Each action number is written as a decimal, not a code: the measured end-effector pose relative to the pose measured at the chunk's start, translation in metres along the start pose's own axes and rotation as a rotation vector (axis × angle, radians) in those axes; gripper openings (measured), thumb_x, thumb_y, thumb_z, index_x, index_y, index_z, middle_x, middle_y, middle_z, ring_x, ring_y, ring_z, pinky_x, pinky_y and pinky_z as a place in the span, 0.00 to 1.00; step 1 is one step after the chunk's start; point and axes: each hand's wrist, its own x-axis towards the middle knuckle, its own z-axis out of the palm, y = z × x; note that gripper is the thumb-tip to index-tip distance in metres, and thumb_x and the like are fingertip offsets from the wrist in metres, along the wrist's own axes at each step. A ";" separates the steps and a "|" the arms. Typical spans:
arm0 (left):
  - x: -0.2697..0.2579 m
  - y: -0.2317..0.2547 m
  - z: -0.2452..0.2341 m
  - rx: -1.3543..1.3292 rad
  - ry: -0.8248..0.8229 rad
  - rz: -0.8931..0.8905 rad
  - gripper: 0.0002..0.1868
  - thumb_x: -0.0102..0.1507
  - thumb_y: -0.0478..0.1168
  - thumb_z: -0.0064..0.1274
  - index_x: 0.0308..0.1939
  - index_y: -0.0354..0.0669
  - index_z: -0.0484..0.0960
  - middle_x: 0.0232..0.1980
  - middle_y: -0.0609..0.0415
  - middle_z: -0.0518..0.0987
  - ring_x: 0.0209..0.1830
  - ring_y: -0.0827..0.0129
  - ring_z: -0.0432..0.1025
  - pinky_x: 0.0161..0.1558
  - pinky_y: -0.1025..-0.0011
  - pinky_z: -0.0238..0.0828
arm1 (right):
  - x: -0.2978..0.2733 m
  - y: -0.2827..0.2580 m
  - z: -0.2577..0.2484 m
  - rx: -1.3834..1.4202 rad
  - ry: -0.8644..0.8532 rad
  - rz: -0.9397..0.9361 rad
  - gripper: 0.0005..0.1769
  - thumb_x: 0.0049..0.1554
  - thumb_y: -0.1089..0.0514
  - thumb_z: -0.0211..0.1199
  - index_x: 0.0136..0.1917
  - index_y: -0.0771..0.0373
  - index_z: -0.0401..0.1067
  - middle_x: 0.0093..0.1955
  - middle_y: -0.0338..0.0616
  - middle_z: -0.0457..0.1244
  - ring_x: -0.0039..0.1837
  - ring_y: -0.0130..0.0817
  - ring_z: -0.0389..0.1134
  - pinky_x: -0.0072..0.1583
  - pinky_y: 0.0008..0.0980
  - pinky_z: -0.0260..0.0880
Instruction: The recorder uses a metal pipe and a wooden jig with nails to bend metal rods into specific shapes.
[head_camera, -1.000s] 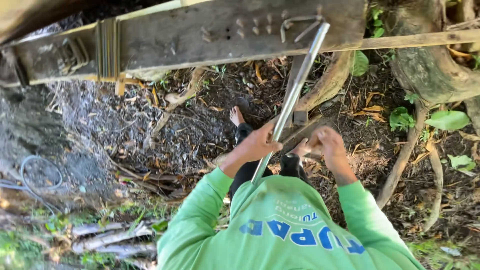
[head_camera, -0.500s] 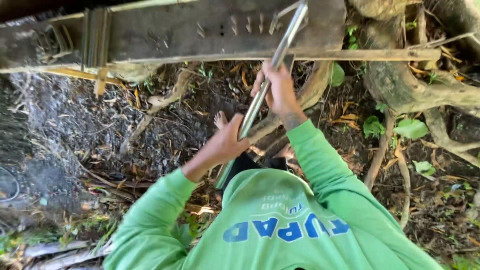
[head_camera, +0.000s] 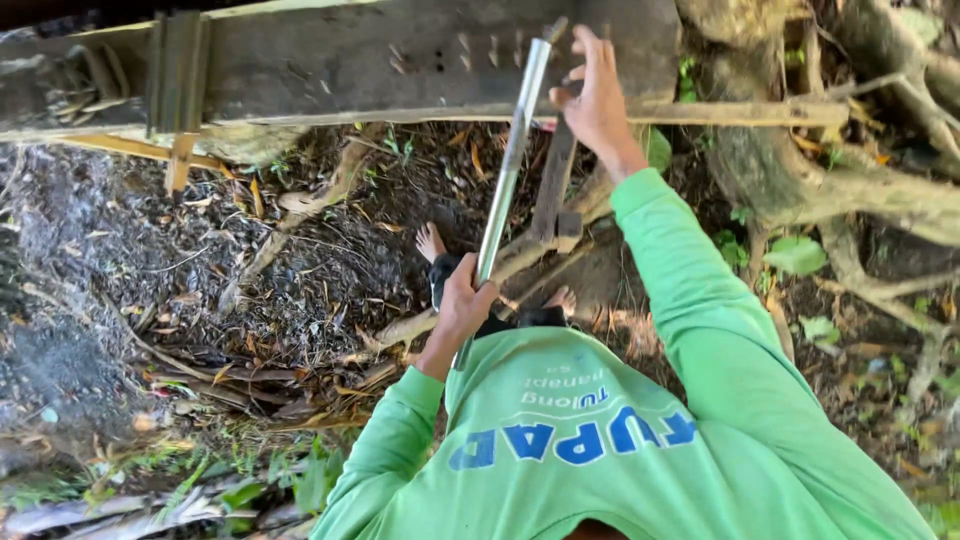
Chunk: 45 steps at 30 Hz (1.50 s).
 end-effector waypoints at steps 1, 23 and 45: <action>0.003 -0.009 -0.001 0.029 0.009 0.062 0.10 0.61 0.37 0.51 0.44 0.38 0.72 0.26 0.56 0.67 0.24 0.69 0.65 0.26 0.64 0.64 | 0.018 -0.010 -0.002 -0.089 -0.040 -0.098 0.41 0.55 0.70 0.68 0.77 0.65 0.53 0.67 0.56 0.58 0.54 0.39 0.68 0.50 0.34 0.79; 0.039 -0.049 -0.059 0.189 -0.046 0.059 0.12 0.62 0.40 0.55 0.45 0.41 0.74 0.27 0.50 0.77 0.23 0.63 0.72 0.31 0.61 0.71 | 0.067 -0.054 -0.023 -0.274 -0.341 -0.328 0.17 0.58 0.69 0.65 0.61 0.69 0.75 0.57 0.53 0.70 0.53 0.40 0.73 0.54 0.40 0.76; 0.019 -0.009 -0.041 -0.119 0.214 0.129 0.13 0.66 0.41 0.55 0.48 0.35 0.73 0.26 0.56 0.72 0.19 0.73 0.67 0.20 0.69 0.68 | 0.014 0.017 0.035 0.617 -0.032 0.395 0.21 0.72 0.47 0.49 0.43 0.62 0.66 0.31 0.46 0.66 0.26 0.31 0.62 0.28 0.32 0.61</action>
